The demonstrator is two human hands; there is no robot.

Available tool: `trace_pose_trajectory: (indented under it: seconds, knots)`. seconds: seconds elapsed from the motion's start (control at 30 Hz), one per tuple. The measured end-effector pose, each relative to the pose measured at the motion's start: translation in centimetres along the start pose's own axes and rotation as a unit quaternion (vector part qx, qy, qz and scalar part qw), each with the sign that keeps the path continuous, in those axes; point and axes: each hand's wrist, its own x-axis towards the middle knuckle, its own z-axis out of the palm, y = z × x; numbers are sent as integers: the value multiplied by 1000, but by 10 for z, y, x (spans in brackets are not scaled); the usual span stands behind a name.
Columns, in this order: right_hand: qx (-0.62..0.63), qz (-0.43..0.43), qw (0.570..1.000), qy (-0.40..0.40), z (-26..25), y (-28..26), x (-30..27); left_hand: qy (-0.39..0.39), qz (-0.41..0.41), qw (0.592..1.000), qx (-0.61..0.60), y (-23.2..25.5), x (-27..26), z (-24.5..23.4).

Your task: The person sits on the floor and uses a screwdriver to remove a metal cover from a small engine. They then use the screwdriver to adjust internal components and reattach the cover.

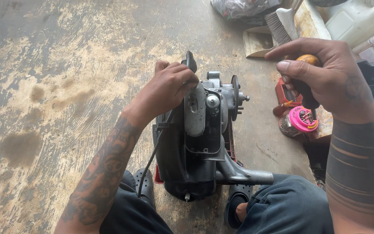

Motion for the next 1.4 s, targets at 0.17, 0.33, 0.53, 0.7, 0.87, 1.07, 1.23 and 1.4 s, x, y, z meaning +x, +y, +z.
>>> trace_pose_trajectory:
  seconds: [0.17,0.33,0.53,0.7,0.87,1.07,1.23,1.4]
  knots:
    - [14,4,1000,-2,4,-3,1,46,-2,999,21,-3,2,18]
    - [36,21,999,-10,6,-11,0,92,-19,995,-30,-1,-1,23]
    - [32,26,999,0,1,-6,-2,122,-45,981,-143,-2,-2,22]
    - [19,14,1000,-8,-2,-4,-4,140,-79,974,-157,3,-1,24]
    - [28,27,999,-9,-5,-3,-6,161,-97,968,-167,3,-1,30]
    - [34,15,999,-25,-8,2,-5,172,-115,957,-205,4,-4,32]
    - [43,21,999,-14,-7,2,-6,158,-106,963,-189,6,-5,30]
    - [3,-24,999,-26,-12,5,-4,160,-96,972,-141,8,-6,31]
